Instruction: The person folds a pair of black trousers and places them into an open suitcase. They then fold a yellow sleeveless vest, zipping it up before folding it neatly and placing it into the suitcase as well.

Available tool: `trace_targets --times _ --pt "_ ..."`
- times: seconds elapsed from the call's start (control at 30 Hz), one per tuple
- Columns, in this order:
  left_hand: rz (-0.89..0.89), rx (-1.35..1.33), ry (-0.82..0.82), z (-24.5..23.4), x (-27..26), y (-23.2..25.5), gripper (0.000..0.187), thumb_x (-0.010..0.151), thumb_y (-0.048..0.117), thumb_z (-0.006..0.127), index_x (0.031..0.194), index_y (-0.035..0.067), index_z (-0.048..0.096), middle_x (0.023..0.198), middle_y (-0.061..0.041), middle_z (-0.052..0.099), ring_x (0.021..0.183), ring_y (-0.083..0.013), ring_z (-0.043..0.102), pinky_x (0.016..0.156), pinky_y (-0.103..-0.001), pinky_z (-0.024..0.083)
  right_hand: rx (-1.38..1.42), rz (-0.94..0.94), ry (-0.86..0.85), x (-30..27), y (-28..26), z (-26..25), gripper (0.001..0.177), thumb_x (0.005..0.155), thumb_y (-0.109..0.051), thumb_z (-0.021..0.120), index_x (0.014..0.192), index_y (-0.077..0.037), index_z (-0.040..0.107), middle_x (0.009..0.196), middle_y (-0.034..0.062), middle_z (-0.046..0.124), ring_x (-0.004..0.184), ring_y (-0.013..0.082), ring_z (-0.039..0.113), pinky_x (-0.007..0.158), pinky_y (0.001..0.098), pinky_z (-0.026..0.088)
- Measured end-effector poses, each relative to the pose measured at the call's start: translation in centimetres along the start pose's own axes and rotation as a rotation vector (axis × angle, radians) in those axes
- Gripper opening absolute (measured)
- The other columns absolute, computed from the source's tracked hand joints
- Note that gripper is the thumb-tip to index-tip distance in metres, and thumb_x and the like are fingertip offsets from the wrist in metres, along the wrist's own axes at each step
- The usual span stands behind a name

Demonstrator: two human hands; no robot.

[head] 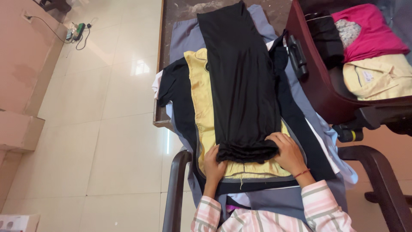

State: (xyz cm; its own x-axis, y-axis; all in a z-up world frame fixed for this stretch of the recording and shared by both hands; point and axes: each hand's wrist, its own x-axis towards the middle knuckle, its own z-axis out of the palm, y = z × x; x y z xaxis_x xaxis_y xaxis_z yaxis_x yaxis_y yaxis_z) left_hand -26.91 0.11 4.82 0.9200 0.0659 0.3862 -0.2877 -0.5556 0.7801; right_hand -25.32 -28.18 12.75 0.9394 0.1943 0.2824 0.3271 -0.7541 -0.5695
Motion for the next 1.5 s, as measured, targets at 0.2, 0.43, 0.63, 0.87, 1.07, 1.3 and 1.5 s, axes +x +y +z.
trace_targets --times 0.2,0.43,0.63,0.87,1.07,1.3,1.5 --pt "0.014 -0.008 -0.005 -0.3 0.1 0.4 0.041 0.069 0.009 0.071 0.109 0.002 0.073 0.118 -0.016 0.072 0.111 -0.0378 0.066 0.096 -0.043 0.051 -0.002 0.0 -0.001 -0.1 0.1 0.1 0.036 0.069 -0.012 0.079 0.104 -0.011 0.069 0.111 0.0019 0.068 0.11 0.0268 0.064 0.096 0.0381 0.05" --pt "0.018 0.003 -0.008 -0.7 0.2 1.2 0.042 0.067 0.01 0.072 0.108 0.002 0.072 0.116 -0.015 0.072 0.109 -0.038 0.066 0.094 -0.043 0.05 0.002 0.012 -0.006 -0.2 -0.2 -0.1 0.036 0.07 -0.01 0.078 0.104 -0.012 0.069 0.112 0.0024 0.068 0.111 0.0274 0.063 0.096 0.0381 0.05" --pt "0.028 -0.017 -0.014 -1.2 0.5 2.1 0.039 0.069 0.011 0.07 0.107 0.002 0.073 0.114 -0.015 0.073 0.109 -0.0377 0.067 0.094 -0.042 0.051 -0.009 0.009 -0.006 -0.2 -0.2 -0.1 0.038 0.068 -0.008 0.077 0.105 -0.011 0.069 0.113 0.0024 0.068 0.111 0.0271 0.064 0.096 0.0384 0.051" --pt "0.011 -0.017 -0.002 -0.9 0.3 1.6 0.039 0.071 0.01 0.066 0.109 0.003 0.073 0.116 -0.015 0.073 0.111 -0.0381 0.066 0.096 -0.043 0.05 0.012 0.019 -0.004 -0.1 -0.2 0.0 0.037 0.069 -0.007 0.078 0.104 -0.011 0.069 0.112 0.0022 0.068 0.11 0.0273 0.064 0.096 0.0383 0.05" --pt "0.004 -0.003 -0.004 -0.9 0.4 2.1 0.041 0.068 0.012 0.069 0.108 0.003 0.074 0.112 -0.014 0.073 0.11 -0.0379 0.066 0.096 -0.044 0.049 -0.047 0.074 -0.05 -0.1 0.0 0.1 0.038 0.068 -0.002 0.073 0.104 -0.013 0.07 0.113 -0.0006 0.069 0.112 0.025 0.065 0.098 0.0363 0.051" --pt "0.013 0.006 -0.004 -1.0 0.8 2.0 0.041 0.069 0.01 0.068 0.108 0.003 0.074 0.115 -0.014 0.072 0.111 -0.0375 0.066 0.096 -0.043 0.05 0.006 0.065 -0.029 0.3 -0.4 -0.1 0.037 0.07 -0.009 0.078 0.106 -0.011 0.069 0.114 0.0014 0.068 0.112 0.0258 0.063 0.098 0.0377 0.05" --pt "0.068 -0.033 0.031 -1.7 1.1 3.4 0.041 0.068 0.006 0.069 0.109 0.001 0.072 0.122 -0.014 0.071 0.121 -0.0365 0.064 0.102 -0.041 0.05 0.053 -0.054 0.074 0.1 -1.2 -1.0 0.049 0.065 -0.001 0.067 0.113 -0.008 0.07 0.123 0.005 0.067 0.121 0.0288 0.061 0.104 0.0389 0.048"
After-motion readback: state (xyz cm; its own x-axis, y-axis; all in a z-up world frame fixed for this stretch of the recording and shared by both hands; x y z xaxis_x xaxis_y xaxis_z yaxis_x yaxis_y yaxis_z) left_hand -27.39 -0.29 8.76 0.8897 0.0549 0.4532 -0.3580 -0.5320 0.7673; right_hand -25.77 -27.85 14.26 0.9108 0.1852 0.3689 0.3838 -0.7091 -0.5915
